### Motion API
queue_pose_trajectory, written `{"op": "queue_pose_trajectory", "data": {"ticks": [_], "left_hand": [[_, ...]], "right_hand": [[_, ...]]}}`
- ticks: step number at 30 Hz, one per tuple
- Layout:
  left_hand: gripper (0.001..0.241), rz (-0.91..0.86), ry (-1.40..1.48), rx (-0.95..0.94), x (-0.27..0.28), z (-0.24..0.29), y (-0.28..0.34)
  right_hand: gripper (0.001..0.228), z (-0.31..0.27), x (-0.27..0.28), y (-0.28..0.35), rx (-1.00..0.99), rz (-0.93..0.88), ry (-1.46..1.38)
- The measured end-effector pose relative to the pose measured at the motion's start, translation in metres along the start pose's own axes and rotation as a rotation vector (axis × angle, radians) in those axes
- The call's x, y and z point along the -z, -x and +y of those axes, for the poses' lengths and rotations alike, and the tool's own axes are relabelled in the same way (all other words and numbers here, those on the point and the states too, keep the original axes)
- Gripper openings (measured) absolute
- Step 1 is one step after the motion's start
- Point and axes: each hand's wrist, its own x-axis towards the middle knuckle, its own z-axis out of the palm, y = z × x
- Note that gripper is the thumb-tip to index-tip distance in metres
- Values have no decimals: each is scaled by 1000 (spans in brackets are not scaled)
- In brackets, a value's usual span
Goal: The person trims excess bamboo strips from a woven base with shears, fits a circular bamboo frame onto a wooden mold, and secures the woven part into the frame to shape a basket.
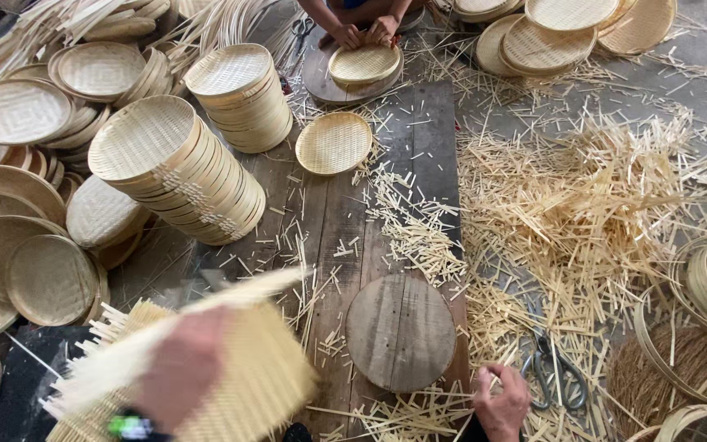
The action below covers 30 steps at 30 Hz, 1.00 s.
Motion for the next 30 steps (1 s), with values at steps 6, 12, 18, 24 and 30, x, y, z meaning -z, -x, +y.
{"op": "queue_pose_trajectory", "data": {"ticks": [6,12,18,24,30], "left_hand": [[34,-109,434,-442,-82,153,11],[50,-235,538,-514,-153,180,43],[52,-306,768,-385,-189,198,71],[46,-515,918,833,-187,127,65],[42,-261,1590,1524,-239,68,103]], "right_hand": [[72,-44,41,-47,-289,-638,-1065],[68,-133,60,-43,-823,-968,-759],[50,-147,4,-18,-561,-1069,-787],[30,-119,10,-21,-339,-862,-678],[30,-37,23,-13,-427,-527,-1237]]}}
